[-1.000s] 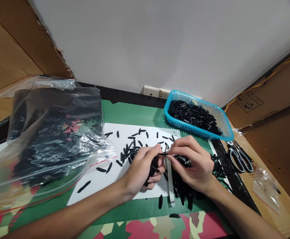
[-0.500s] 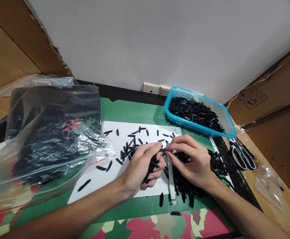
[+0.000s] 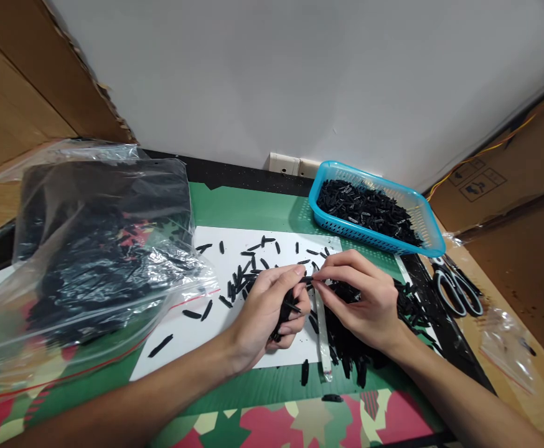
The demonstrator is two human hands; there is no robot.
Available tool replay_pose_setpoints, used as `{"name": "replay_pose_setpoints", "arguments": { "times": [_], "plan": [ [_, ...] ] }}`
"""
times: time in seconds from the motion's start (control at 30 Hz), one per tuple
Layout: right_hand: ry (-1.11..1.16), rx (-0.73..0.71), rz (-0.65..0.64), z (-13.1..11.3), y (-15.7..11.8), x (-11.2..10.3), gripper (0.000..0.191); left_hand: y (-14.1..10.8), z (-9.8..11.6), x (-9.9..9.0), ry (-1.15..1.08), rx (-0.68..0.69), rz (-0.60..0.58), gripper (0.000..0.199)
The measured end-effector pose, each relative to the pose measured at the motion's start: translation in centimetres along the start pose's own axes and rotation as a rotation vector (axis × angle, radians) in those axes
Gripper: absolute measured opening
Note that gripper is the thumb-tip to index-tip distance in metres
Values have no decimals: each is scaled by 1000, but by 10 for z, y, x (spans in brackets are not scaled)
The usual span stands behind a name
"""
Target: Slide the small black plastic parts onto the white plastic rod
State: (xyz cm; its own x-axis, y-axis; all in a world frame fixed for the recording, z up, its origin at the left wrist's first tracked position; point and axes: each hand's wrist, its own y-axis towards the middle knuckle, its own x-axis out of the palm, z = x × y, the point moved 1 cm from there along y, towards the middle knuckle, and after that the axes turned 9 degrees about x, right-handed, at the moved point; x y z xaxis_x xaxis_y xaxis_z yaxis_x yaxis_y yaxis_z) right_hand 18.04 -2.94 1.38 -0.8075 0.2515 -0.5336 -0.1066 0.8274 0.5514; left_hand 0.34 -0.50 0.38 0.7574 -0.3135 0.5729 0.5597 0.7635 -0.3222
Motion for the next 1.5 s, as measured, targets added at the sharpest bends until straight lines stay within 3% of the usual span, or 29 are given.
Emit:
{"name": "replay_pose_setpoints", "arguments": {
  "times": [0.23, 0.43, 0.5, 0.6, 0.67, 0.73, 0.83, 0.9, 0.97, 1.07, 1.2, 1.33, 1.5],
  "plan": [
    [-143, -40, 111, 7, 3, -6, 16, 0, 1, 0, 2, 3, -27, 40],
    [-246, -145, 115, 7, 3, -8, 19, -1, 2, 1, -8, -4, -26, 40],
    [-344, -207, 149, 12, 6, -16, 23, -1, 2, 1, -20, -4, -18, 41],
    [-584, -313, 299, 32, 15, -40, 26, -2, 1, 2, -30, -8, -18, 40],
    [-704, -257, 436, 49, 22, -57, 18, -2, 2, 3, -34, -10, -14, 39],
    [-827, -106, 472, 61, 27, -68, 6, -3, 3, 4, -26, -10, -2, 39],
    [-740, -42, 398, 57, 26, -65, 8, -4, 4, 5, -7, -6, 17, 37],
    [-538, -137, 239, 40, 19, -50, 10, -3, 3, 5, -7, 2, 20, 37],
    [-347, -239, 0, 20, 10, -30, 16, -2, 1, 4, -10, 18, 21, 37],
    [-191, -327, -199, -2, -3, -3, 19, 0, -3, 3, 21, 41, 52, 40],
    [-145, -288, -231, -9, -9, 9, 13, -1, -4, 4, 39, 20, 70, 43],
    [-45, -292, -184, -8, -7, 1, 17, -2, -2, 3, -9, -7, 38, 43],
    [-75, -262, -79, -1, -1, -9, 21, -2, -2, 0, 12, -35, -38, 45]
  ]
}}
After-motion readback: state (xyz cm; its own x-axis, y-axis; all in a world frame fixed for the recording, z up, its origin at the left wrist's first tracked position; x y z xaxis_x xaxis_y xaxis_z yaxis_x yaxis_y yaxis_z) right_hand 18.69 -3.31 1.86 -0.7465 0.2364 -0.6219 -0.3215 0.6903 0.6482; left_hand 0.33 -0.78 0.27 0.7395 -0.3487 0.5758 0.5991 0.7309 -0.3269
